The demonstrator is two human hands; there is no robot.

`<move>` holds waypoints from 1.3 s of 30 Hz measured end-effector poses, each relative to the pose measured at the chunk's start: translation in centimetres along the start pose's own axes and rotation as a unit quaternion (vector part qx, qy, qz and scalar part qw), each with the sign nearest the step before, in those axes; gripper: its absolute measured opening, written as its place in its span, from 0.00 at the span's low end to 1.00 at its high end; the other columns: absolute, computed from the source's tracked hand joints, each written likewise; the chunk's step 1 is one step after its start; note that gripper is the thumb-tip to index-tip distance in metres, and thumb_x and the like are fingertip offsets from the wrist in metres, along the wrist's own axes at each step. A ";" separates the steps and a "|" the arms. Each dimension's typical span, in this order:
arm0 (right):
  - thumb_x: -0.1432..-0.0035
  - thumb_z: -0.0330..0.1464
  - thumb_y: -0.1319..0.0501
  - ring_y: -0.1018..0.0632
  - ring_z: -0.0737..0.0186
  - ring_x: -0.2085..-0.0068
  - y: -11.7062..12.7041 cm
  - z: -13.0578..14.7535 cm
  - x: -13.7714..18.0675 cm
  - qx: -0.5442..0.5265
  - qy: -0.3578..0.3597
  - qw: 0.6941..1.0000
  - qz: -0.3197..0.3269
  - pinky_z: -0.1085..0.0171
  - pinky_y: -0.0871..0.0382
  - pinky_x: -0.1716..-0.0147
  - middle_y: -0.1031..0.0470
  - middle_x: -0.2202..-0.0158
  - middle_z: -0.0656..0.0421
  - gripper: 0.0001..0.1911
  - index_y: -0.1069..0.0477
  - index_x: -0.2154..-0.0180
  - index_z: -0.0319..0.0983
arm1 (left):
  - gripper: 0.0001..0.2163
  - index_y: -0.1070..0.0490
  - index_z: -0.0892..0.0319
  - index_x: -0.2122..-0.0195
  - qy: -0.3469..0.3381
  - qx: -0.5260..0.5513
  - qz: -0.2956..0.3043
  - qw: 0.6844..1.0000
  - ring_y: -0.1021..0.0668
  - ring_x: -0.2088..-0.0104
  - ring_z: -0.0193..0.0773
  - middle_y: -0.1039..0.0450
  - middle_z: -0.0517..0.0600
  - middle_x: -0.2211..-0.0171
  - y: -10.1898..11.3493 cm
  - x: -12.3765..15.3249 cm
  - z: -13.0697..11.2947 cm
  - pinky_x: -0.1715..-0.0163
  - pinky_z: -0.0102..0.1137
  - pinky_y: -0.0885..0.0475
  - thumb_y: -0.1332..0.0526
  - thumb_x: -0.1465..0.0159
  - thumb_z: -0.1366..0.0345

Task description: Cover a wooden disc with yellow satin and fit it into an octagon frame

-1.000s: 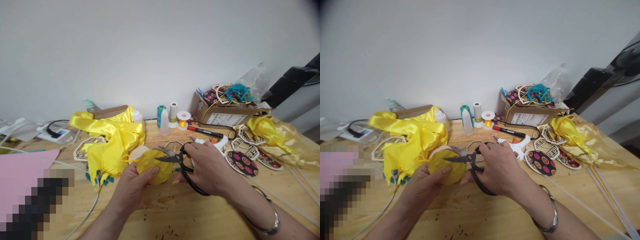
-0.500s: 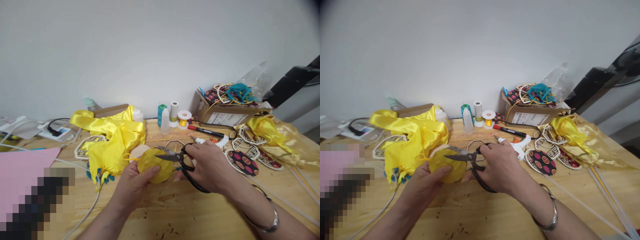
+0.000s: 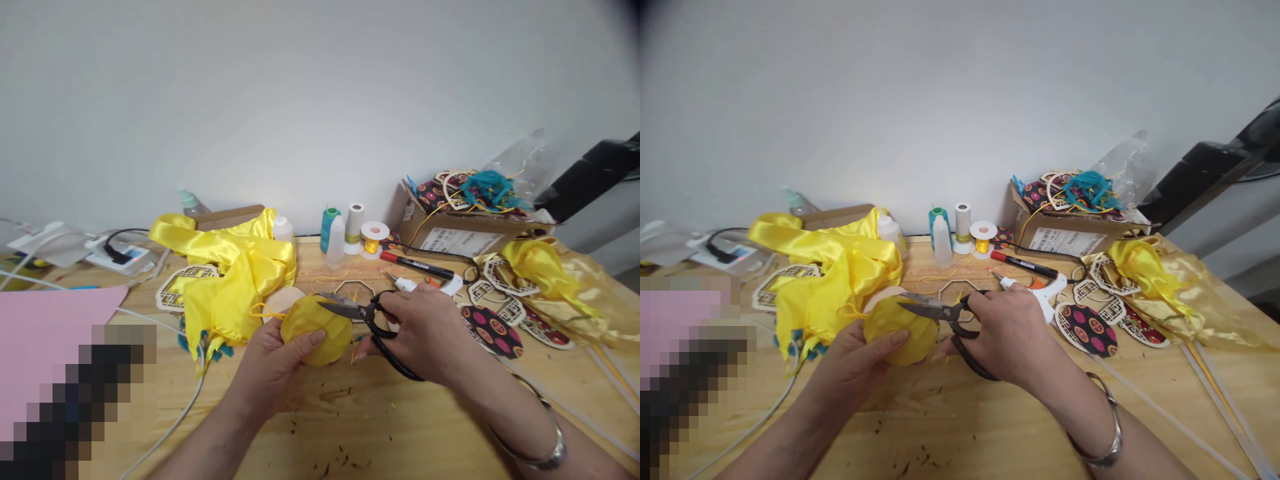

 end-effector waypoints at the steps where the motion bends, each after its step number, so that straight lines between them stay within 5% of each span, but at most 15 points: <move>1: 0.51 0.52 0.42 0.27 0.59 0.77 0.1 0.0 0.0 0.006 0.002 1.000 -0.007 0.63 0.51 0.75 0.26 0.82 0.58 0.22 0.33 0.80 0.40 | 0.11 0.22 0.56 0.59 0.000 0.003 0.002 1.000 0.19 0.62 0.39 0.18 0.49 0.61 0.0 0.0 0.0 0.58 0.31 0.24 0.33 0.45 0.69; 14: 0.49 0.50 0.41 0.29 0.62 0.81 1.0 0.0 -0.2 0.028 0.029 0.997 -0.063 0.64 0.52 0.77 0.28 0.85 0.60 0.23 0.33 0.84 0.39 | 0.10 0.21 0.58 0.63 0.000 -0.007 -0.026 1.000 0.19 0.66 0.39 0.18 0.49 0.66 0.3 0.1 0.0 0.63 0.30 0.23 0.30 0.48 0.68; 18: 0.50 0.52 0.41 0.30 0.61 0.80 0.3 -0.6 -0.3 0.024 -0.006 0.999 -0.030 0.64 0.54 0.77 0.28 0.84 0.58 0.24 0.34 0.84 0.40 | 0.11 0.21 0.59 0.65 0.003 -0.007 -0.054 0.999 0.19 0.67 0.38 0.18 0.49 0.67 1.0 0.0 0.1 0.65 0.29 0.23 0.29 0.50 0.67; 26: 0.52 0.52 0.39 0.34 0.65 0.77 -0.8 -2.1 -0.8 -0.146 -0.092 0.976 0.130 0.67 0.49 0.79 0.31 0.78 0.60 0.21 0.35 0.74 0.40 | 0.14 0.24 0.61 0.60 0.028 0.001 -0.053 0.998 0.19 0.65 0.41 0.19 0.52 0.64 -0.3 0.4 -0.3 0.65 0.32 0.23 0.30 0.49 0.68; 31: 0.58 0.51 0.35 0.38 0.67 0.77 -1.3 -3.2 -2.1 -0.263 -0.140 0.945 0.135 0.68 0.48 0.79 0.38 0.80 0.65 0.23 0.39 0.78 0.40 | 0.17 0.24 0.60 0.58 0.075 -0.006 -0.054 0.996 0.19 0.65 0.41 0.19 0.53 0.62 -0.5 0.3 0.1 0.64 0.33 0.23 0.29 0.51 0.69; 35: 0.55 0.48 0.36 0.40 0.69 0.77 -3.7 -2.2 -2.6 -0.404 -0.103 0.895 0.156 0.68 0.48 0.79 0.41 0.79 0.66 0.20 0.39 0.76 0.40 | 0.15 0.23 0.63 0.61 0.091 -0.006 -0.046 0.995 0.19 0.67 0.42 0.19 0.54 0.64 0.4 0.0 1.0 0.65 0.34 0.24 0.29 0.50 0.69; 39: 0.52 0.46 0.37 0.39 0.67 0.74 -3.4 -2.2 -2.3 -0.350 -0.068 0.926 0.129 0.67 0.46 0.76 0.40 0.75 0.65 0.19 0.40 0.71 0.40 | 0.14 0.23 0.62 0.60 0.063 -0.006 -0.033 0.997 0.19 0.66 0.42 0.19 0.55 0.63 0.9 -0.1 0.8 0.65 0.32 0.24 0.30 0.49 0.70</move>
Point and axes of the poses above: each hand's wrist, its own x-axis away from the middle knuckle, its own y-axis out of the back of the hand, z = x × y, the point moved 9 cm from there along -x, towards the middle knuckle
